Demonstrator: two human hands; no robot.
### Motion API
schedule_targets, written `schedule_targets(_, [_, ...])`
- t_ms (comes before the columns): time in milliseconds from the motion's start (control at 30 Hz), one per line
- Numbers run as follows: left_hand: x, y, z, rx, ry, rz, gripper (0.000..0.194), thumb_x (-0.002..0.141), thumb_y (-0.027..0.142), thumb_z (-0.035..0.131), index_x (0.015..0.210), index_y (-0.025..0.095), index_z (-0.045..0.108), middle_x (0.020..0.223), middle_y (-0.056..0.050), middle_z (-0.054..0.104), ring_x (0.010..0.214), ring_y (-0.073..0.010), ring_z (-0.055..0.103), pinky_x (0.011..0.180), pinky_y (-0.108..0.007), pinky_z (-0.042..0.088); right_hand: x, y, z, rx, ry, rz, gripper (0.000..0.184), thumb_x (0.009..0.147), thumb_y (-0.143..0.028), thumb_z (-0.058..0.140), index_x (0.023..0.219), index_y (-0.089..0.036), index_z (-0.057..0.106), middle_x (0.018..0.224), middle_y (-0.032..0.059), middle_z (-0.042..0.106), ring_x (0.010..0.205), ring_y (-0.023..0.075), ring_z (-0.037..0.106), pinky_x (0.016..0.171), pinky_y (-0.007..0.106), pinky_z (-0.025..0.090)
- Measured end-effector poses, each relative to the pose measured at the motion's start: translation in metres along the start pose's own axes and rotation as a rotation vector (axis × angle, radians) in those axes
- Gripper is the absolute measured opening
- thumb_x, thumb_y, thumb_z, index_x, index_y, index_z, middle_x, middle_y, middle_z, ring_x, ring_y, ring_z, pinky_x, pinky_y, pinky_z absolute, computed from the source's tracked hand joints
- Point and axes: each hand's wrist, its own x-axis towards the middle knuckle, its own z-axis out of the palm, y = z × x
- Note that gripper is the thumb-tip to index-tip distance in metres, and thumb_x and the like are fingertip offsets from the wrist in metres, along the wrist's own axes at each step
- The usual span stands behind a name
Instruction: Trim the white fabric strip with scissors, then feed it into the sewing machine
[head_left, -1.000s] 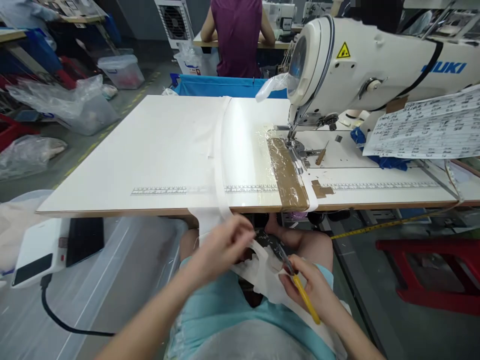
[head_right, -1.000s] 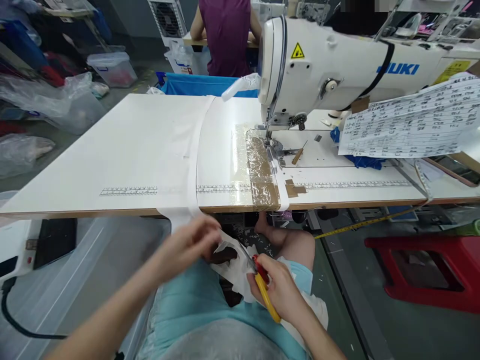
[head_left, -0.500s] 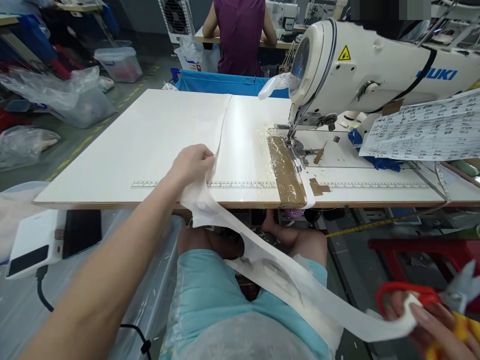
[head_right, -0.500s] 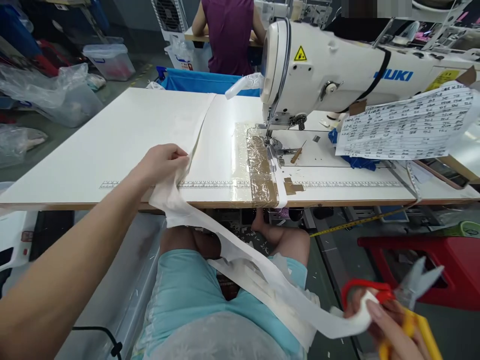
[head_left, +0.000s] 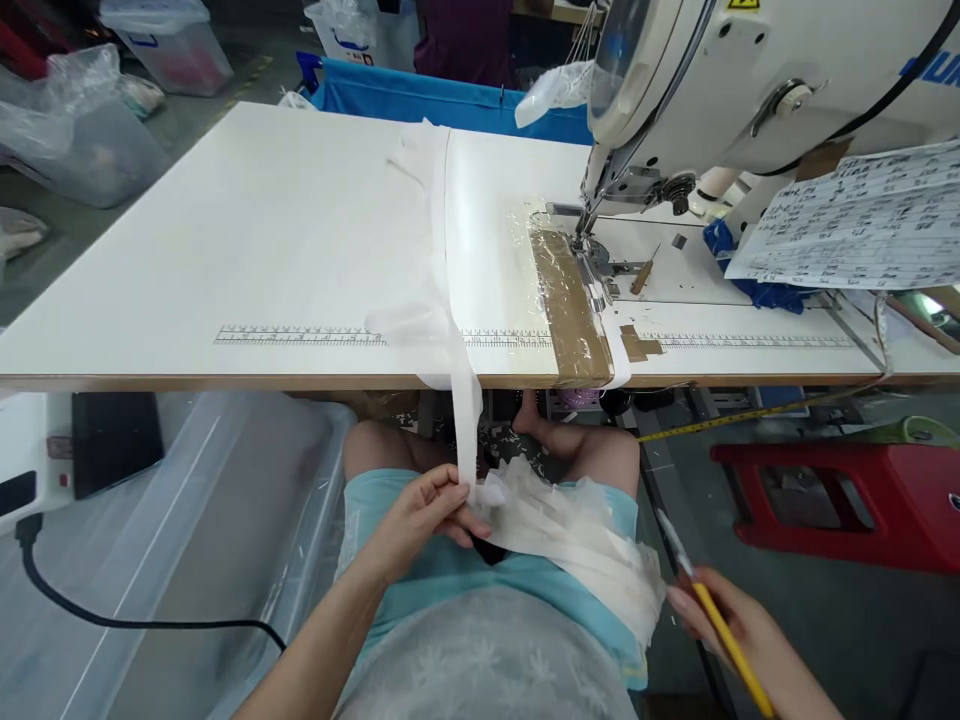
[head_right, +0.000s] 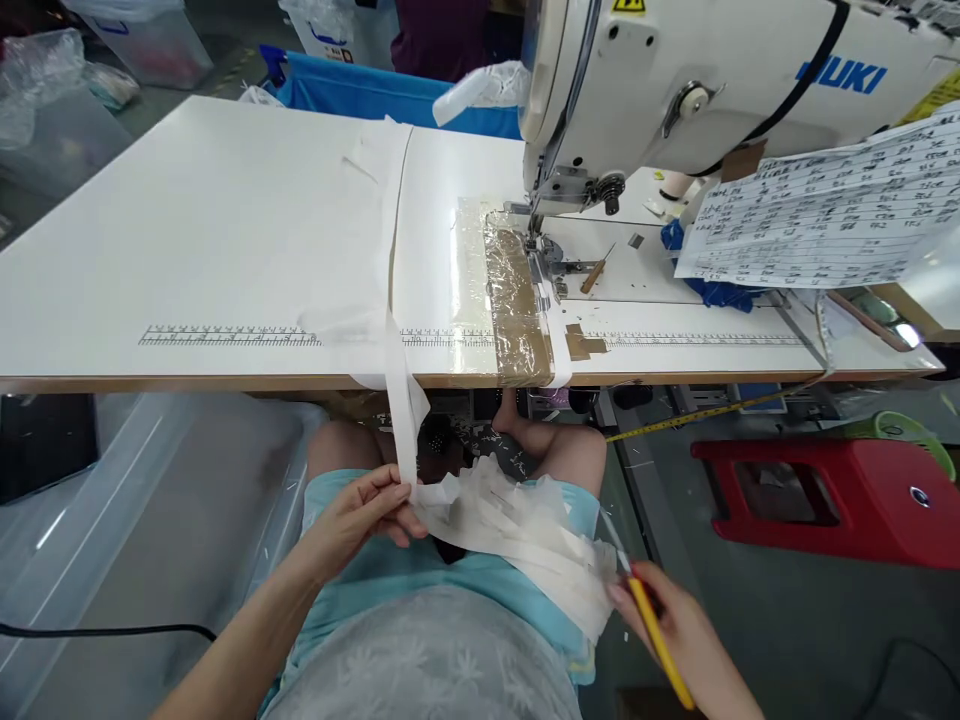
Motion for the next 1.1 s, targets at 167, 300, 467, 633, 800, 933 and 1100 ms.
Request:
schedule_targets(167, [-0.010, -0.008, 0.001, -0.019, 0.075, 0.003, 0.043, 0.079, 0.055, 0.072, 0.091, 0.015, 0.061, 0.083, -0.009, 0.074, 0.083, -0.0223, 0.073, 0.066, -0.024, 0.058, 0.069, -0.079, 0.028, 0.045, -0.473, -0.253, 0.045, 0.091, -0.064, 0.048, 0.077, -0.022, 0.045, 0.072, -0.0018, 0.048, 0.063, 0.0136, 0.047, 0.058, 0.025, 0.043])
schedule_targets(300, [-0.020, -0.011, 0.000, -0.041, 0.151, 0.006, 0.046, 0.075, 0.058, 0.074, 0.089, 0.015, 0.063, 0.077, -0.007, 0.074, 0.077, -0.0222, 0.073, 0.064, -0.024, 0.057, 0.115, -0.116, 0.039, -0.146, -0.584, -0.460, 0.045, 0.091, -0.061, 0.051, 0.072, -0.021, 0.040, 0.066, -0.0046, 0.041, 0.059, 0.0115, 0.039, 0.054, 0.024, 0.033])
schedule_targets(467, [-0.025, -0.010, -0.001, -0.051, 0.169, 0.000, 0.050, 0.073, 0.060, 0.074, 0.089, 0.014, 0.065, 0.072, -0.008, 0.074, 0.071, -0.0222, 0.073, 0.062, -0.024, 0.056, 0.135, -0.136, 0.053, -0.308, -0.643, -0.577, 0.041, 0.089, -0.050, 0.057, 0.068, -0.021, 0.037, 0.060, -0.0060, 0.037, 0.056, 0.0106, 0.036, 0.052, 0.023, 0.028])
schedule_targets(633, [-0.024, -0.010, -0.005, -0.044, 0.169, -0.007, 0.048, 0.073, 0.058, 0.075, 0.091, 0.013, 0.067, 0.071, -0.008, 0.074, 0.071, -0.0229, 0.073, 0.061, -0.025, 0.055, 0.138, -0.146, 0.056, -0.382, -0.604, -0.620, 0.044, 0.087, -0.053, 0.059, 0.064, -0.021, 0.040, 0.056, -0.0057, 0.039, 0.052, 0.0104, 0.035, 0.050, 0.025, 0.023])
schedule_targets(800, [-0.024, -0.010, -0.007, -0.055, 0.151, -0.020, 0.049, 0.073, 0.057, 0.076, 0.093, 0.013, 0.069, 0.073, -0.009, 0.075, 0.072, -0.0224, 0.073, 0.062, -0.024, 0.055, 0.135, -0.153, 0.052, -0.549, -0.477, -0.647, 0.049, 0.083, -0.062, 0.061, 0.064, -0.021, 0.042, 0.057, -0.0043, 0.045, 0.050, 0.0113, 0.036, 0.050, 0.027, 0.017])
schedule_targets(933, [-0.025, -0.008, -0.006, -0.052, 0.140, -0.017, 0.049, 0.073, 0.057, 0.076, 0.094, 0.013, 0.070, 0.073, -0.009, 0.075, 0.071, -0.0218, 0.073, 0.063, -0.024, 0.055, 0.133, -0.157, 0.053, -0.610, -0.407, -0.674, 0.044, 0.087, -0.057, 0.058, 0.066, -0.021, 0.045, 0.058, -0.0029, 0.049, 0.051, 0.0121, 0.038, 0.051, 0.028, 0.015])
schedule_targets(1100, [-0.025, -0.005, -0.007, -0.030, 0.136, -0.005, 0.049, 0.074, 0.058, 0.075, 0.092, 0.013, 0.069, 0.071, -0.009, 0.075, 0.072, -0.0233, 0.073, 0.064, -0.026, 0.056, 0.133, -0.156, 0.056, -0.596, -0.407, -0.668, 0.050, 0.086, -0.063, 0.056, 0.062, -0.021, 0.043, 0.055, -0.0026, 0.048, 0.049, 0.0121, 0.038, 0.051, 0.028, 0.017])
